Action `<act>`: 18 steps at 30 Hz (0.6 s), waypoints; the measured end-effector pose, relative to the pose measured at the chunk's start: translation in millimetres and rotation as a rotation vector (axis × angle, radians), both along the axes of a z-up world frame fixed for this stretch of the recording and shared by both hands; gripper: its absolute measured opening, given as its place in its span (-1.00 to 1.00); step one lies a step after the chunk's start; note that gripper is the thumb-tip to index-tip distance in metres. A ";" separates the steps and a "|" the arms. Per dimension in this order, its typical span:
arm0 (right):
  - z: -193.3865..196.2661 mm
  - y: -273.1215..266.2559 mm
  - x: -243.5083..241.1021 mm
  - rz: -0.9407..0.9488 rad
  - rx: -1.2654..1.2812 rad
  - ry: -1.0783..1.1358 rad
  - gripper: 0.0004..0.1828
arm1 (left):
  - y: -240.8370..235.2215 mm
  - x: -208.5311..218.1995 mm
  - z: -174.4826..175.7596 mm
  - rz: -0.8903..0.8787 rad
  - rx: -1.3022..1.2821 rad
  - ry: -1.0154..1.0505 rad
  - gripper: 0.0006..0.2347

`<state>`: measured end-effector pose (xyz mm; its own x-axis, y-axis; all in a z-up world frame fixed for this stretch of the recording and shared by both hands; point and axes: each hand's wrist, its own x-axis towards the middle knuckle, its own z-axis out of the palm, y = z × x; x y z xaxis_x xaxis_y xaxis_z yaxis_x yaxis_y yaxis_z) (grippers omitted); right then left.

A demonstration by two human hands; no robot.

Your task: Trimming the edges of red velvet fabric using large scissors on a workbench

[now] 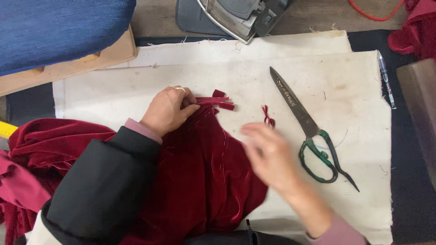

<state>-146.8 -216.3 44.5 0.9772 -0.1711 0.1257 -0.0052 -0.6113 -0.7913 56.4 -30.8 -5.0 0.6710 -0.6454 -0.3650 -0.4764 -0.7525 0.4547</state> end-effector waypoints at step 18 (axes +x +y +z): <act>12.6 59.4 27.7 0.352 -0.119 0.342 -0.53 | 7.4 8.4 -2.7 0.073 0.007 0.147 -0.84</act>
<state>-119.1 -157.0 57.1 0.9618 0.1721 -0.2129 -0.0293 -0.7085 -0.7051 64.8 -23.4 -7.6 0.6553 -0.5938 -0.4669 -0.3489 -0.7861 0.5102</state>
